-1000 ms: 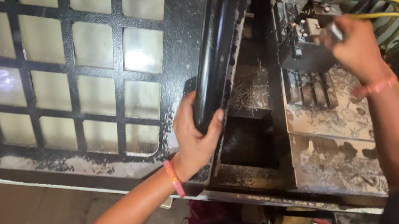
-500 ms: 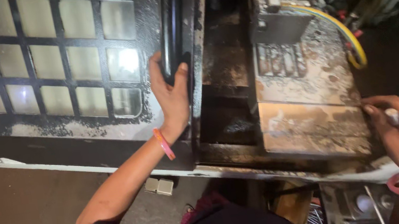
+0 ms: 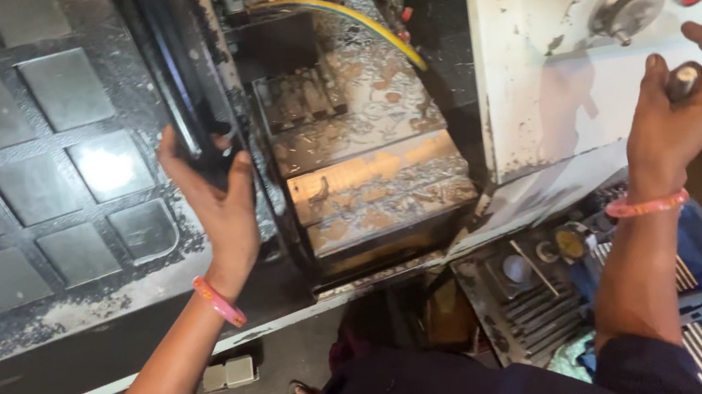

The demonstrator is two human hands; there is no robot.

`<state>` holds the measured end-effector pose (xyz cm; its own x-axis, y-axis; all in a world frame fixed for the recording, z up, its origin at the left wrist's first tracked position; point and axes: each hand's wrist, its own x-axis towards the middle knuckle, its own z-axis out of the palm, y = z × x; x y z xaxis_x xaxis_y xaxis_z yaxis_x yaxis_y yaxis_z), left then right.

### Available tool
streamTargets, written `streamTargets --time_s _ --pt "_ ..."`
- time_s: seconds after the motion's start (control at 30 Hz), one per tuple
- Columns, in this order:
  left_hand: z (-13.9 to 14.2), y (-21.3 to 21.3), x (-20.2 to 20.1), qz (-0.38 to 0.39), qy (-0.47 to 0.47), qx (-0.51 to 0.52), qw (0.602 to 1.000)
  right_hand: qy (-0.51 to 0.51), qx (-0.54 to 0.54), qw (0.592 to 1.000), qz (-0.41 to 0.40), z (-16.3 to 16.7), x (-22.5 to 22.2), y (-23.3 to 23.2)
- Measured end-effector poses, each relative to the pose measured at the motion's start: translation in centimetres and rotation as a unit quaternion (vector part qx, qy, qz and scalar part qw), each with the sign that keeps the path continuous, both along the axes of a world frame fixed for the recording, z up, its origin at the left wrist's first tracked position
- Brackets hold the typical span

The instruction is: The person repeatedly inserts cylindrical metal rods into a machine, closes the door, and operates a lever to process them. The person then removes the rods and places them into a blue bin. This cycle is repeated multiple times throughout the clip.

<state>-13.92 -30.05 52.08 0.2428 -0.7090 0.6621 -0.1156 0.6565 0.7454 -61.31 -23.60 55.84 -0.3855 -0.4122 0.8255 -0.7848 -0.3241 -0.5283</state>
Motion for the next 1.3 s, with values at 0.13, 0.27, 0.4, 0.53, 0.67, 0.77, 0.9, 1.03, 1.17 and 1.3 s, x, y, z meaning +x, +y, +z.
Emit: streamTargets --time_s 0.13,0.27,0.4,0.53,0.67,0.77,0.9,1.03,1.17,1.3 --pt "-0.2 0.3 -4.0 -0.071 -0.036 0.013 0.997 0.004 0.001 1.0 -0.022 -0.9 -3.1 -2.7" --pt "0.8 0.9 -7.2 -0.017 -0.179 -0.04 0.983 -0.012 -0.01 1.0 -0.013 -1.2 -3.9 -4.4" --pt "2.1 1.4 -9.9 -0.054 -0.239 0.078 0.967 0.009 -0.027 0.999 0.021 -0.9 -3.6 -5.1" --pt "2.6 0.9 -12.5 -0.105 -0.263 0.126 0.951 0.04 -0.038 0.998 0.033 -0.6 -4.1 -5.0" --pt "2.2 -0.2 -14.2 -0.107 -0.315 -0.045 0.942 -0.006 -0.034 0.999 0.009 -1.3 -4.6 -3.9" --pt "1.7 -1.0 -15.6 -0.129 -0.327 -0.052 0.935 -0.026 -0.046 0.999 0.012 -2.2 -4.1 -2.5" --pt "1.6 -1.8 -17.1 -0.148 -0.344 -0.079 0.924 -0.048 -0.018 0.998 0.048 -3.4 -2.0 0.3" --pt "1.7 -2.2 -18.7 -0.164 -0.347 -0.055 0.922 -0.091 0.039 0.989 0.107 -4.0 0.9 2.6" --pt "2.2 -2.6 -19.9 -0.176 -0.343 -0.081 0.919 -0.112 0.095 0.974 0.173 -4.1 4.1 3.8" --pt "2.6 -1.2 -19.5 -0.149 -0.329 -0.104 0.927 -0.14 0.125 0.956 0.227 -5.0 7.4 4.6"
